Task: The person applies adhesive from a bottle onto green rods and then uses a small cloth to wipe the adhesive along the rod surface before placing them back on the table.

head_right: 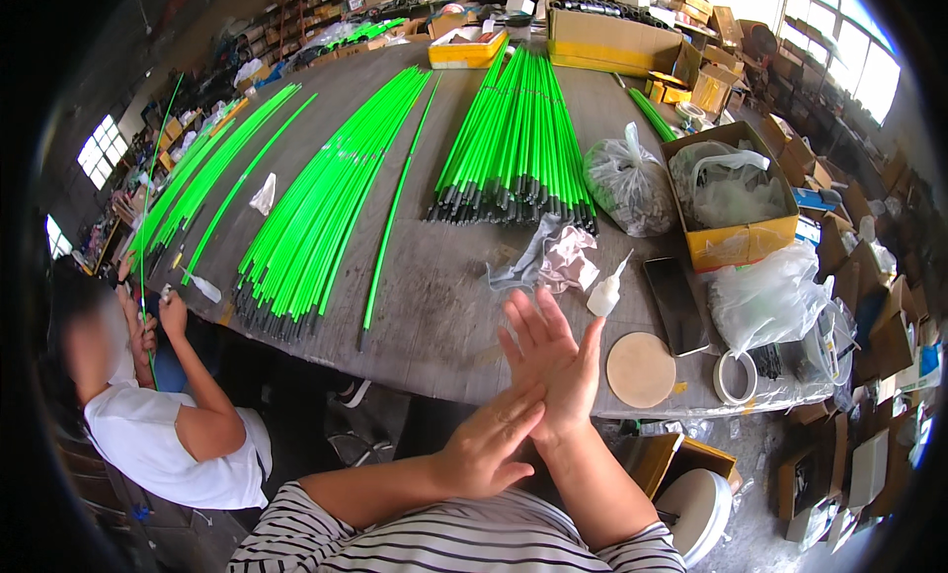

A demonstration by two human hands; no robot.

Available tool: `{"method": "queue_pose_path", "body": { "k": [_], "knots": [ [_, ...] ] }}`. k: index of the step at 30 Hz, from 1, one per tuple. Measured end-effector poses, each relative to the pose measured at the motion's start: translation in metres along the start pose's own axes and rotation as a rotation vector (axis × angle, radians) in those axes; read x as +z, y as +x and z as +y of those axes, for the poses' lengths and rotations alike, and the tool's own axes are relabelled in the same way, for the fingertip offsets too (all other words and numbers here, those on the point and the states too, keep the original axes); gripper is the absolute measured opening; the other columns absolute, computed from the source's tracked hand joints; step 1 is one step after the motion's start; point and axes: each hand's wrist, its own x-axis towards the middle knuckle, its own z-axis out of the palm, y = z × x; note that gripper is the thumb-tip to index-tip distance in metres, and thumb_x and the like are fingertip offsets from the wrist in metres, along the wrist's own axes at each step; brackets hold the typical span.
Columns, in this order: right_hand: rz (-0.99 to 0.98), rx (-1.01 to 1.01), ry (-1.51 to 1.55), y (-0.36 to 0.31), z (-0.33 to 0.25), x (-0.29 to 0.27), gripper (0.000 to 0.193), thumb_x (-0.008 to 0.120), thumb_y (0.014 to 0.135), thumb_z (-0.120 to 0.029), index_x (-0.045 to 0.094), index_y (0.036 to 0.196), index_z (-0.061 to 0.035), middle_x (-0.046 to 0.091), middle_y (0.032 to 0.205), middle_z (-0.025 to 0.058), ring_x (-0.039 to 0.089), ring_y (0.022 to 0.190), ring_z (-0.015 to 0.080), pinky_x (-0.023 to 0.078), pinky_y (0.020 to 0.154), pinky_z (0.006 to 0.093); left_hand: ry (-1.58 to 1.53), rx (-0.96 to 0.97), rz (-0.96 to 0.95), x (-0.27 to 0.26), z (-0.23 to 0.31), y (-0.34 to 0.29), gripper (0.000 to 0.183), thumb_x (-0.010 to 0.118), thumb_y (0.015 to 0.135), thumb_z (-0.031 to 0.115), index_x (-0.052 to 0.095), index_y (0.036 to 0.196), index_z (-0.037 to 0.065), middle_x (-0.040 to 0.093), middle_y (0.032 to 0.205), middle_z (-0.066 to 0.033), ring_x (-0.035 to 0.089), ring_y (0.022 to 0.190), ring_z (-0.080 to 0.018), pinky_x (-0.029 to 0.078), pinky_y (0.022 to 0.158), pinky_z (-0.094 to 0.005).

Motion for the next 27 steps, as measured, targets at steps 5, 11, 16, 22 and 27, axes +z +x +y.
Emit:
{"method": "queue_pose_path", "body": {
  "k": [5, 11, 16, 22, 27],
  "knots": [
    [-0.022, -0.033, -0.200, -0.014, 0.039, 0.005, 0.071, 0.025, 0.086, -0.061, 0.029, 0.133, -0.0082, 0.036, 0.133, 0.0144, 0.032, 0.124, 0.0251, 0.021, 0.103, 0.0404, -0.004, -0.055, 0.047, -0.008, -0.006, 0.009, 0.072, 0.054, 0.080, 0.031, 0.023, 0.129, -0.013, 0.024, 0.133, -0.0311, 0.023, 0.126, -0.0420, 0.017, 0.104, -0.0461],
    [-0.085, -0.067, -0.524, -0.021, 0.043, 0.012, 0.069, 0.016, 0.089, -0.056, 0.013, 0.137, -0.0065, 0.023, 0.139, 0.0171, 0.024, 0.128, 0.0278, 0.016, 0.105, 0.0420, -0.006, -0.019, 0.132, -0.024, -0.013, 0.022, 0.070, 0.049, 0.083, 0.037, 0.024, 0.131, -0.008, 0.023, 0.136, -0.0259, 0.020, 0.128, -0.0405, 0.017, 0.104, -0.0466],
    [-0.141, -0.364, -1.423, -0.007, 0.019, -0.016, 0.039, 0.052, 0.085, -0.021, 0.046, 0.116, 0.0014, 0.057, 0.100, 0.0178, 0.056, 0.093, 0.0263, 0.042, 0.081, 0.0345, 0.313, -0.204, 0.365, -0.065, -0.067, 0.039, 0.035, 0.056, 0.080, 0.015, 0.052, 0.113, 0.001, 0.050, 0.117, -0.0177, 0.049, 0.108, -0.0327, 0.039, 0.090, -0.0386],
    [-0.094, -0.655, -2.053, -0.005, 0.016, -0.070, 0.015, 0.064, 0.073, -0.011, 0.058, 0.085, -0.0036, 0.056, 0.058, 0.0073, 0.053, 0.044, 0.0249, 0.042, 0.043, 0.0327, 0.635, -0.327, 0.389, -0.113, -0.214, 0.117, 0.012, 0.066, 0.071, 0.010, 0.061, 0.080, 0.003, 0.058, 0.079, -0.0117, 0.057, 0.074, -0.0285, 0.046, 0.068, -0.0353],
    [-0.244, -0.696, -2.109, 0.000, 0.019, -0.070, 0.012, 0.064, 0.070, -0.008, 0.057, 0.080, -0.0055, 0.051, 0.053, 0.0056, 0.049, 0.041, 0.0227, 0.038, 0.041, 0.0313, 0.718, -0.565, 0.233, -0.103, -0.282, 0.174, 0.018, 0.066, 0.070, 0.017, 0.063, 0.078, 0.000, 0.059, 0.084, -0.0173, 0.057, 0.082, -0.0328, 0.047, 0.072, -0.0405]
  ]
}}
